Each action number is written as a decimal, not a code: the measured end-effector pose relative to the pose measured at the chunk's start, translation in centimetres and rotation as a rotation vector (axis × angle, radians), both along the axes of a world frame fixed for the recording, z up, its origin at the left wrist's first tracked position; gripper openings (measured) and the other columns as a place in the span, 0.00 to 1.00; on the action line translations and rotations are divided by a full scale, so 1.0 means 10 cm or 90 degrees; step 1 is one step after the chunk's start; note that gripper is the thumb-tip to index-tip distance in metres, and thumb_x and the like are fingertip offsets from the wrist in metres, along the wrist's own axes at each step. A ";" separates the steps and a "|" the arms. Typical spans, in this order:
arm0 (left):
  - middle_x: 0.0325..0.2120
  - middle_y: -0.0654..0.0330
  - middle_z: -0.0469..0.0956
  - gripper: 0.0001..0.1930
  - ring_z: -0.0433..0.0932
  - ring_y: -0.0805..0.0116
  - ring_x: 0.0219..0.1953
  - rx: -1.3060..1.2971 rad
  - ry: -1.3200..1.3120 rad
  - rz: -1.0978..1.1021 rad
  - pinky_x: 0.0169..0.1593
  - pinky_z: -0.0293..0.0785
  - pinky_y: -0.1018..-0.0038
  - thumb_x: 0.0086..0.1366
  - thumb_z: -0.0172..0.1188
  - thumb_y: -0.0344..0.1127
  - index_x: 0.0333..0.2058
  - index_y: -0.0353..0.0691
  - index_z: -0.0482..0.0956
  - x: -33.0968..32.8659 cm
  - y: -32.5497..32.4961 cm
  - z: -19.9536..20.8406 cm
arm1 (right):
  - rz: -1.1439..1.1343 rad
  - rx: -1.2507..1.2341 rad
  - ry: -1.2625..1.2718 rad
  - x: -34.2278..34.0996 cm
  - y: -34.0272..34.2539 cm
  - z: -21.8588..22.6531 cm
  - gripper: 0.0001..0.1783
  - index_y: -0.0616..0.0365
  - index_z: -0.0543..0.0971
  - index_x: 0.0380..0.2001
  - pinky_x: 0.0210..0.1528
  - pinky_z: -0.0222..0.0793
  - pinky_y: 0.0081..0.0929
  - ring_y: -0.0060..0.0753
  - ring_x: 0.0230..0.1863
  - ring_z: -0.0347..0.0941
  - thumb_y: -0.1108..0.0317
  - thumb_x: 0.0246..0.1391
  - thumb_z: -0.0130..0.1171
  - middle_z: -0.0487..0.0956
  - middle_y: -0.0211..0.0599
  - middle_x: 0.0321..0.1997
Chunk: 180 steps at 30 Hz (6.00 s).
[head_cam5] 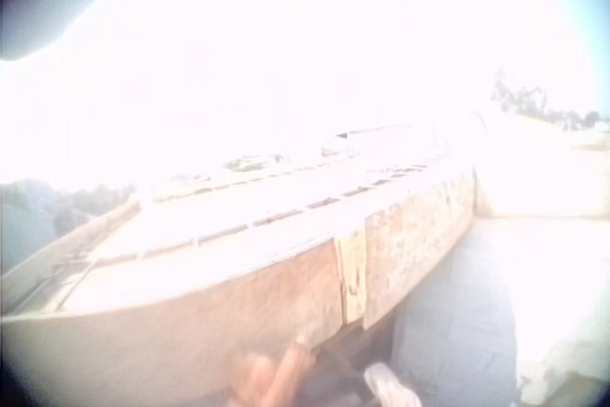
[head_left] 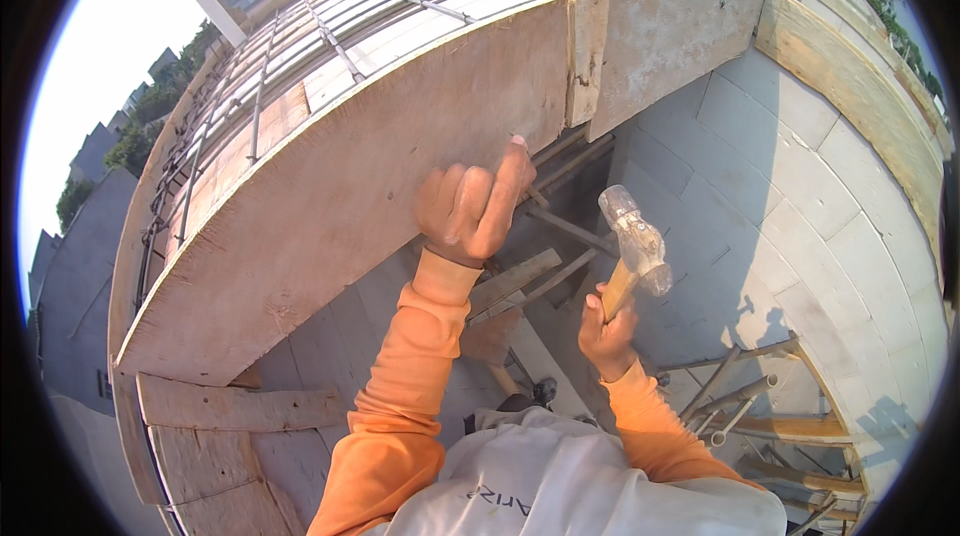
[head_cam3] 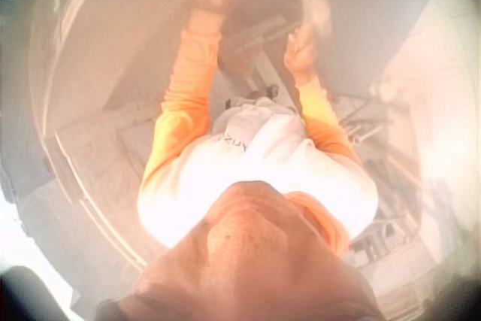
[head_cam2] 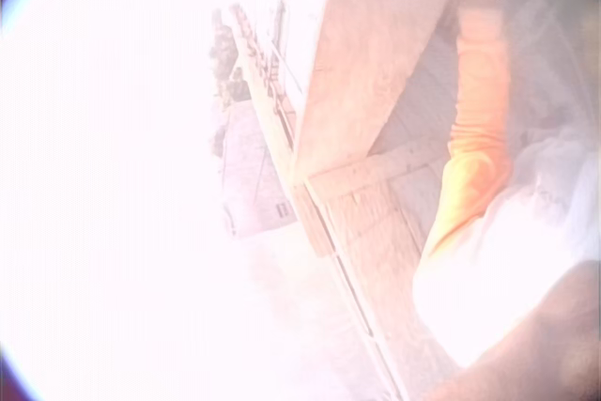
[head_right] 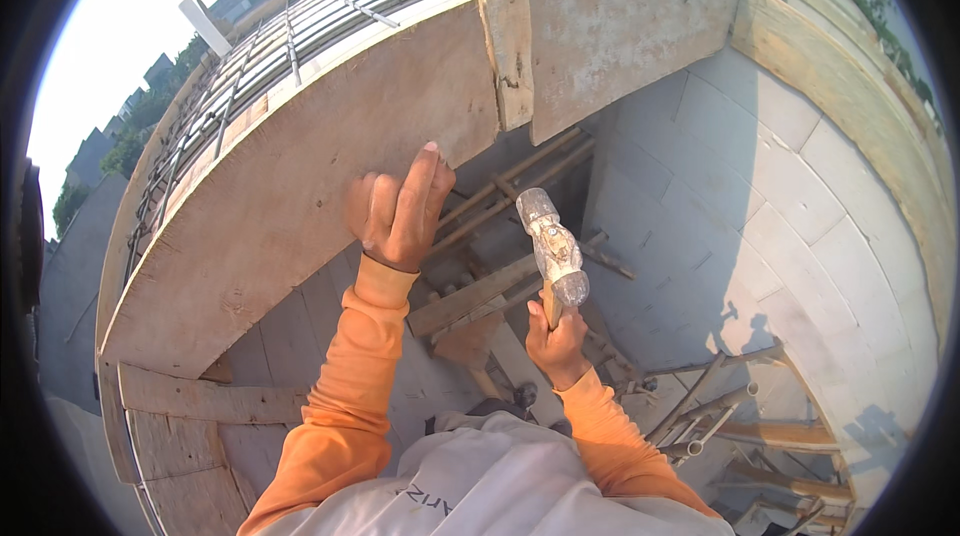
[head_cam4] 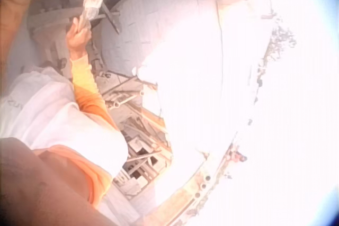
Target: The person secures a plywood board to a concrete block wall by hammering nails through the wood into the masonry.
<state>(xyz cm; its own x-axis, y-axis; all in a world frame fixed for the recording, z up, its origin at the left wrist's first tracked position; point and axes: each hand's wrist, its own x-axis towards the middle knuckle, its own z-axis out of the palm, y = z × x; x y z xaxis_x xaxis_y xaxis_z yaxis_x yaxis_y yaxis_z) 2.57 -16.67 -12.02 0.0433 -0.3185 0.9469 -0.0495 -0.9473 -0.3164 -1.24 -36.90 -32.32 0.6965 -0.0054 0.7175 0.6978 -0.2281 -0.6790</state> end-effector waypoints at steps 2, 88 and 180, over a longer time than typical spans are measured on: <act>0.19 0.67 0.58 0.17 0.61 0.71 0.18 0.007 -0.004 0.004 0.24 0.59 0.73 0.50 0.73 0.22 0.40 0.44 0.86 0.03 -0.01 -0.02 | 0.014 0.002 0.011 0.02 -0.01 0.04 0.13 0.68 0.75 0.46 0.32 0.76 0.36 0.46 0.28 0.80 0.70 0.64 0.62 0.82 0.48 0.34; 0.15 0.70 0.56 0.14 0.58 0.75 0.16 -0.001 0.051 0.087 0.25 0.48 0.73 0.51 0.76 0.30 0.39 0.42 0.89 0.01 -0.01 0.01 | 0.202 0.071 -0.051 0.44 0.53 0.55 0.15 0.70 0.59 0.50 0.17 0.56 0.19 0.19 0.15 0.56 0.65 0.73 0.38 0.66 0.32 0.19; 0.26 0.39 0.78 0.42 0.81 0.51 0.34 0.039 0.681 0.230 0.43 0.77 0.60 0.54 0.71 0.67 0.38 0.21 0.81 -0.11 0.29 1.84 | 0.250 0.198 -0.003 0.06 0.60 0.68 0.14 0.65 0.57 0.52 0.20 0.61 0.22 0.19 0.17 0.61 0.66 0.73 0.41 0.68 0.32 0.24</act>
<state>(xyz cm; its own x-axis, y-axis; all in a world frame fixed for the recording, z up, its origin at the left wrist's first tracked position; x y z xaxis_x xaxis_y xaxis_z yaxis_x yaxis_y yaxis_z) 1.44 -13.80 6.39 0.9212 -0.1678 0.3510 -0.0492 -0.9452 -0.3227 -0.67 -30.93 -25.55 0.6851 0.0423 0.7272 0.6941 0.2649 -0.6694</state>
